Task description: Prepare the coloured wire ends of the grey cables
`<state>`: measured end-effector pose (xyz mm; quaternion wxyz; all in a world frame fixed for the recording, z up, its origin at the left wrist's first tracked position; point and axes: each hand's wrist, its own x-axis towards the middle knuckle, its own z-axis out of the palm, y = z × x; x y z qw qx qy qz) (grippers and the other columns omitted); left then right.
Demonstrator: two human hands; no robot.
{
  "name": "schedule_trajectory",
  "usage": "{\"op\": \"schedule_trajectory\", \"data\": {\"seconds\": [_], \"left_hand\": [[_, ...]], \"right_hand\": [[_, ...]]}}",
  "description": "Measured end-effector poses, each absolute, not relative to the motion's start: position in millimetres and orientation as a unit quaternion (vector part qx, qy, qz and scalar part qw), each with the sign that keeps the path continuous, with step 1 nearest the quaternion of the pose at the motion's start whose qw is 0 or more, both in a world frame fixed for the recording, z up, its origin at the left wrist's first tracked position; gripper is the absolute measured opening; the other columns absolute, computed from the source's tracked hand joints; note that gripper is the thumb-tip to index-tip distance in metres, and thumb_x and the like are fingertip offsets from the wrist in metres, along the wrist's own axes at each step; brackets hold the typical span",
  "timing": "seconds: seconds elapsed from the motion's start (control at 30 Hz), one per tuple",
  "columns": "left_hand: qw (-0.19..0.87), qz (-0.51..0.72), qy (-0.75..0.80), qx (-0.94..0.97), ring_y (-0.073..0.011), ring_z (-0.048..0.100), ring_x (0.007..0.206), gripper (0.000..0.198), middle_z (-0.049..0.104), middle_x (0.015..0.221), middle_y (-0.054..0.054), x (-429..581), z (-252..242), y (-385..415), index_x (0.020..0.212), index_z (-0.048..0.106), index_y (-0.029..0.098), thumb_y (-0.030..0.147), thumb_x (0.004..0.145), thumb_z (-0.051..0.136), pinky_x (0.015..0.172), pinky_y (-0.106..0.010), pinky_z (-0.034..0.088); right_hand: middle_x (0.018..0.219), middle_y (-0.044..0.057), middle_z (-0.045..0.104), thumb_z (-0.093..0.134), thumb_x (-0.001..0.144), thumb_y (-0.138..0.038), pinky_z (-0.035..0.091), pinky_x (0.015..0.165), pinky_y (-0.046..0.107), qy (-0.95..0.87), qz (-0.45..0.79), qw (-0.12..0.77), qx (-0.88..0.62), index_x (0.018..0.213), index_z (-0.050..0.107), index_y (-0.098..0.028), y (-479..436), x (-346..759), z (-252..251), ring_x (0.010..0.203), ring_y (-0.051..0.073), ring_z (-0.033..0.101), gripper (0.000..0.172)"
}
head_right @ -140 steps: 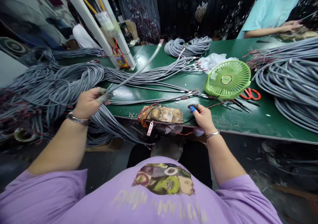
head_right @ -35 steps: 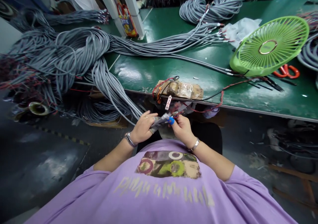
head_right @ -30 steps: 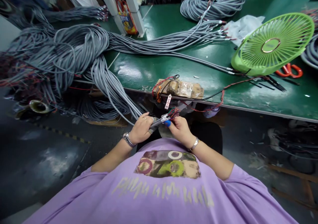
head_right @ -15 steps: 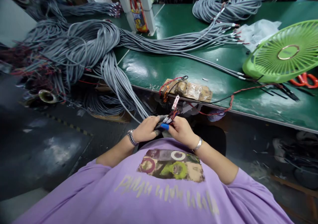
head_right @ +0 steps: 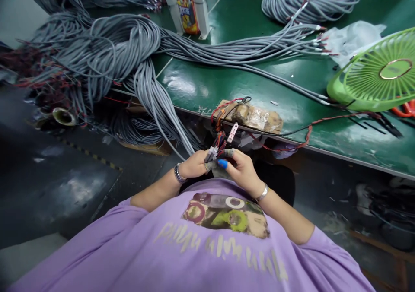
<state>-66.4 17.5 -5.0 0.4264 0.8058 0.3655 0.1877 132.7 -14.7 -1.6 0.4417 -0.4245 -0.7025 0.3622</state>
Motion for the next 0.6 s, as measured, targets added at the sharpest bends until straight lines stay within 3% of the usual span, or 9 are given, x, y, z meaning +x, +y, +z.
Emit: {"op": "schedule_trajectory", "data": {"seconds": [0.2, 0.4, 0.6], "left_hand": [[0.469, 0.190, 0.359, 0.784, -0.0199, 0.065, 0.077, 0.042, 0.071, 0.085, -0.005, -61.8, -4.5, 17.8, 0.097, 0.067, 0.018, 0.057, 0.084, 0.057, 0.071, -0.027, 0.046], [0.570, 0.274, 0.395, 0.667, -0.0137, 0.059, 0.065, 0.049, 0.067, 0.070, -0.006, -58.2, -2.4, 13.2, 0.071, 0.063, 0.014, 0.060, 0.087, 0.053, 0.067, -0.026, 0.046], [0.573, 0.273, 0.425, 0.645, -0.0099, 0.053, 0.049, 0.041, 0.060, 0.055, 0.001, -53.5, -5.5, 13.2, 0.075, 0.062, 0.015, 0.055, 0.075, 0.071, 0.055, -0.023, 0.044]], "right_hand": [[0.080, 0.003, 0.068, 0.070, 0.078, -0.033, 0.053, 0.071, 0.031, -0.595, 0.490, 0.463, -0.437, 0.087, 0.067, -0.019, -9.7, 125.7, -1.6, 0.072, 0.017, 0.061, 0.016], [0.067, -0.001, 0.060, 0.074, 0.070, -0.033, 0.042, 0.050, 0.023, -0.449, 0.608, 0.459, -0.467, 0.079, 0.066, -0.018, 0.5, 124.4, -3.8, 0.053, 0.009, 0.048, 0.020], [0.060, -0.005, 0.055, 0.080, 0.064, -0.035, 0.035, 0.045, 0.022, -0.352, 0.653, 0.488, -0.460, 0.076, 0.063, -0.018, 1.8, 120.4, -12.7, 0.048, 0.007, 0.041, 0.027]]}}
